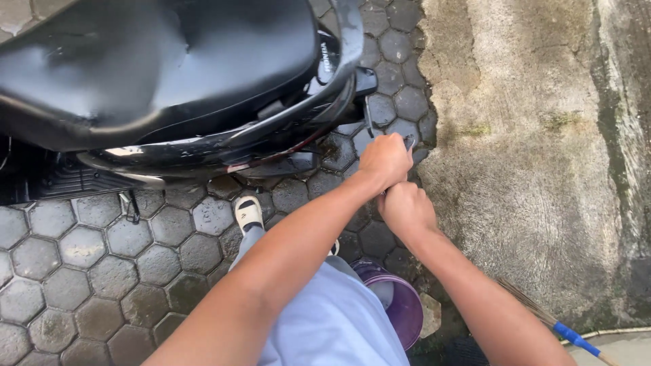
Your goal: Washing a scooter with a hose and wiping the seat with a cloth.
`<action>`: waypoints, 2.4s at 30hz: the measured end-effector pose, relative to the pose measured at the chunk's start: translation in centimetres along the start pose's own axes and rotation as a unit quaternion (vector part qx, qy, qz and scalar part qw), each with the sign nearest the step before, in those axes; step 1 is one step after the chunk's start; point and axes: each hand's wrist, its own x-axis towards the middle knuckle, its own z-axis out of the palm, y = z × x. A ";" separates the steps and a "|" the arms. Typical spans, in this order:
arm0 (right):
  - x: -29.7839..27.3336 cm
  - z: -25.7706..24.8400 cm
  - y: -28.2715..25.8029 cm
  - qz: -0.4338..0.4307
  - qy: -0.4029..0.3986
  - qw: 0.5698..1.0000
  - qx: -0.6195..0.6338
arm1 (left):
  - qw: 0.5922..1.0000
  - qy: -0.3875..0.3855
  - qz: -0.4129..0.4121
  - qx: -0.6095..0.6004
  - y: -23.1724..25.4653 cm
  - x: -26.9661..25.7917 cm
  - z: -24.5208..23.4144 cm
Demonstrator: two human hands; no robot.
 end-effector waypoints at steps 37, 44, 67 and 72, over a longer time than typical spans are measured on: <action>5.4 -7.8 -12.7 0.024 0.004 0.932 0.362 | 0.921 -0.100 0.277 -0.256 -8.1 5.3 -19.0; 5.1 -6.0 -14.2 -0.023 0.122 0.820 0.559 | 0.897 -0.215 0.111 -0.369 -11.5 2.6 -27.2; 10.1 -10.4 -3.6 -0.026 0.266 0.664 0.698 | 0.909 0.120 0.158 -0.367 -7.1 -3.8 -26.5; 8.7 -12.1 -4.1 -0.159 0.322 0.870 0.339 | 0.883 0.029 0.213 -0.418 0.2 -3.5 -22.7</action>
